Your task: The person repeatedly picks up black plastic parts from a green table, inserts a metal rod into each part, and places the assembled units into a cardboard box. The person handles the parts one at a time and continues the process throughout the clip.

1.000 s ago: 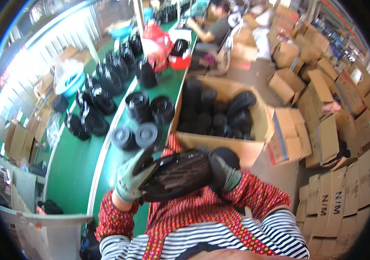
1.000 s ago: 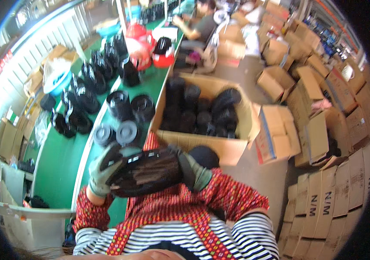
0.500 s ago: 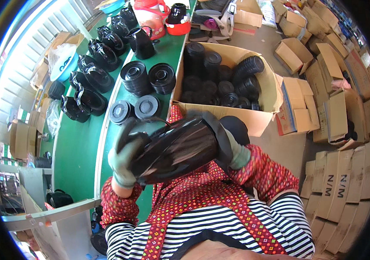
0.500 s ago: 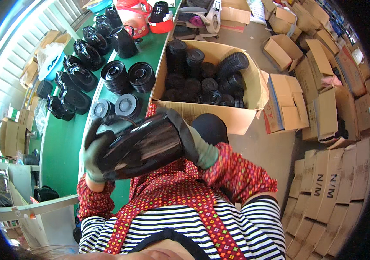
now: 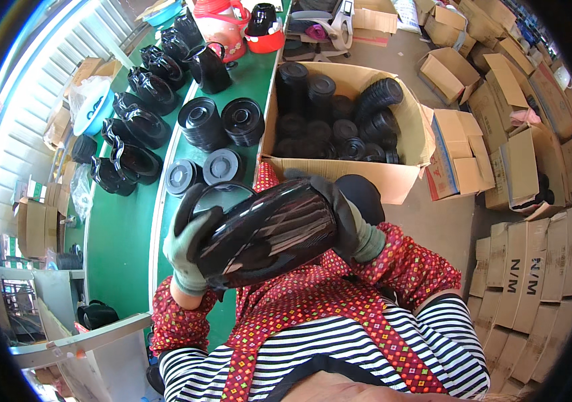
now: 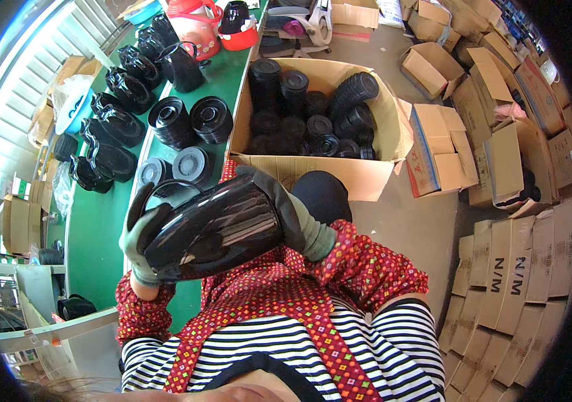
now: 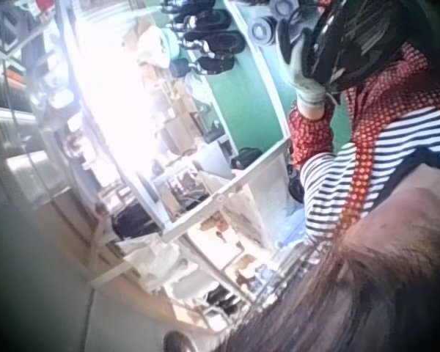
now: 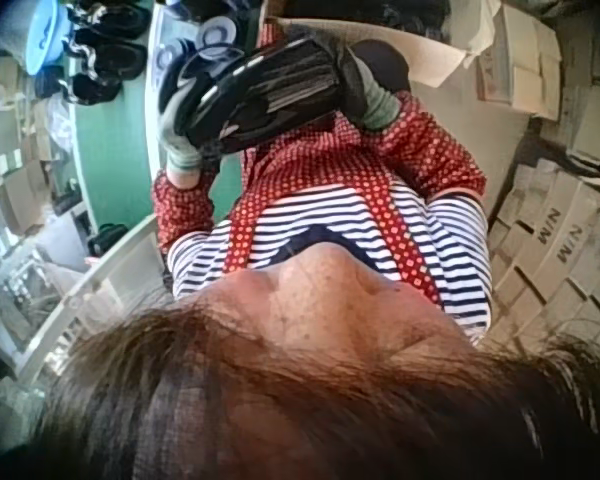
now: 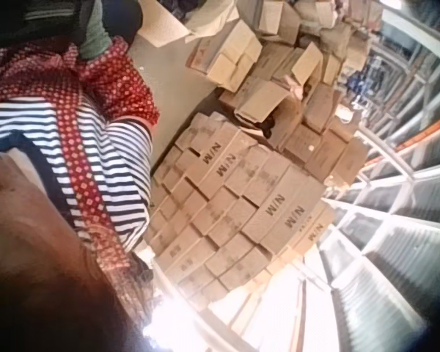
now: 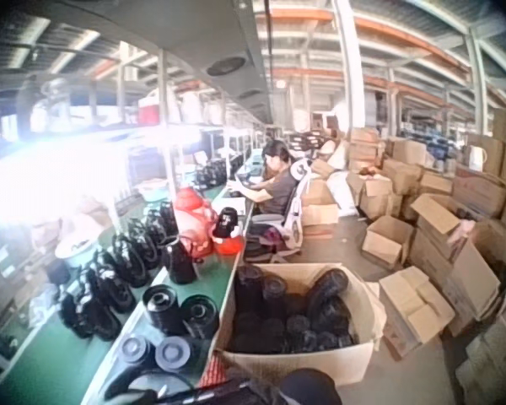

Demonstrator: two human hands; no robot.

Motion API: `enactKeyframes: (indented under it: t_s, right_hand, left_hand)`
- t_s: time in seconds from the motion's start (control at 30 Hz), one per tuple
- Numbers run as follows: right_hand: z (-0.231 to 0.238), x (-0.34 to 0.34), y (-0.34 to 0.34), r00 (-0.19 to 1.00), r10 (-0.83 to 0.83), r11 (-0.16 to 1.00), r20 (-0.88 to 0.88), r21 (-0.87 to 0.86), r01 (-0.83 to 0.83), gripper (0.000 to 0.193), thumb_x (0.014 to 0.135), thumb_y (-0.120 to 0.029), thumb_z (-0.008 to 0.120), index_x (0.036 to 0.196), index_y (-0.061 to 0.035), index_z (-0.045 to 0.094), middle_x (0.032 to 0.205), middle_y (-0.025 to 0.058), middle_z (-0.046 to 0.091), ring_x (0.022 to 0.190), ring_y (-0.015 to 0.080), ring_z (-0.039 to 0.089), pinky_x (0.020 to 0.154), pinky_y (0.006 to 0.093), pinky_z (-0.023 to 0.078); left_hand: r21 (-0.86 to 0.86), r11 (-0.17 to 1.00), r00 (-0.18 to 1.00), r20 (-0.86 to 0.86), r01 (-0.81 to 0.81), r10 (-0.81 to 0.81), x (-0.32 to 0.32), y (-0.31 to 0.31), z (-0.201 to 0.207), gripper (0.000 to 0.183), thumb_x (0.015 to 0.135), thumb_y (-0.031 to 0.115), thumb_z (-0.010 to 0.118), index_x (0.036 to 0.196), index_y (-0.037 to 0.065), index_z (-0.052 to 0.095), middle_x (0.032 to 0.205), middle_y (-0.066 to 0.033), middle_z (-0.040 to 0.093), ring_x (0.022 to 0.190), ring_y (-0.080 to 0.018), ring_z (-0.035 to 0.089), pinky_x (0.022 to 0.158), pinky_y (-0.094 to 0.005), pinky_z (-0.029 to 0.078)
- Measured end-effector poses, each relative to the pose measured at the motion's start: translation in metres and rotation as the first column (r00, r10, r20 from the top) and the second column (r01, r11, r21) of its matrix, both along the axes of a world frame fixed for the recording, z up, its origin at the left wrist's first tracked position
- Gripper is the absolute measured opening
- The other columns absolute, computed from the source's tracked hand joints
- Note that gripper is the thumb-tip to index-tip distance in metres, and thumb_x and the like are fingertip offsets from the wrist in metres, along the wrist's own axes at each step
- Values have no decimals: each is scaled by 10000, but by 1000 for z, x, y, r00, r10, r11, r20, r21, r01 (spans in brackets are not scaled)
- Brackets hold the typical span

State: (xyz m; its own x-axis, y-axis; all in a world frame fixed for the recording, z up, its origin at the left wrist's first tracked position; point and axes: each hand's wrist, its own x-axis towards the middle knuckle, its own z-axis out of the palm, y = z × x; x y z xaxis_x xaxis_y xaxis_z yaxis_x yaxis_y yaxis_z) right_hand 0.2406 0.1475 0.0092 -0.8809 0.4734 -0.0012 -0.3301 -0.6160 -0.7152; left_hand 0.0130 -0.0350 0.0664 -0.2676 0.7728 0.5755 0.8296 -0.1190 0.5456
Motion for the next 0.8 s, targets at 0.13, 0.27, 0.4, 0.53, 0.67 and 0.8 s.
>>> enactKeyframes:
  t_s: [0.13, 0.27, 0.4, 0.53, 0.67, 0.8]
  right_hand:
    - [42, -4, -3, 990, 44, 999, 132, 16, -46, 751, 1120, -542, 453, 1664, -47, 300, 1577, 120, 511, 1427, 241, 528, 1200, 389, 418]
    - [20, 4, 14, 986, -88, 513, -144, 842, 169, 981, 938, -616, 673, 1671, -72, 312, 1694, 251, 279, 1554, 410, 297, 1258, 519, 274]
    - [51, 6, 20, 956, 68, 20, -285, 958, 285, 1159, 686, -623, 869, 1608, -70, 434, 1678, 312, 269, 1524, 566, 268, 1224, 649, 251]
    - [46, 1, 23, 946, 0, 94, -323, 942, 322, 997, 795, -534, 823, 1580, -39, 459, 1619, 279, 372, 1501, 487, 355, 1237, 581, 278]
    - [4, -20, 3, 928, -313, 735, -204, 567, 373, 701, 1048, -406, 599, 1596, -12, 408, 1566, 187, 487, 1438, 312, 496, 1219, 429, 374]
    - [-39, -38, 11, 958, -279, 958, -61, 56, 283, 594, 1137, -423, 417, 1580, -27, 420, 1434, 123, 644, 1292, 234, 643, 1131, 406, 513]
  left_hand:
    - [40, 999, 1000, 0, -22, 22, -2, -10, -6, 557, 746, 260, 945, 1165, -41, 735, 1441, -309, 598, 1127, -386, 733, 967, -437, 609]
    - [-77, 962, 722, 677, 262, -143, -24, -16, -88, 778, 811, 273, 916, 1442, 14, 541, 1469, -252, 581, 1309, -355, 629, 1089, -481, 550]
    - [6, 782, 40, 998, 623, -39, 4, 1, -111, 710, 1028, 528, 527, 1559, 65, 446, 1578, -226, 489, 1408, -347, 547, 1167, -521, 477]
    - [-275, 843, 609, 790, 462, -76, 15, 5, -123, 645, 1080, 396, 582, 1598, 54, 407, 1602, -169, 488, 1421, -255, 537, 1213, -458, 431]
    - [-26, 949, 664, 721, 314, -200, -30, -3, -128, 637, 994, 289, 682, 1535, 15, 486, 1498, -170, 593, 1335, -271, 608, 1158, -449, 484]
    - [-64, 972, 652, 751, 228, -103, -53, 29, -70, 681, 884, 325, 819, 1415, -28, 578, 1391, -200, 662, 1245, -287, 674, 1080, -435, 539]
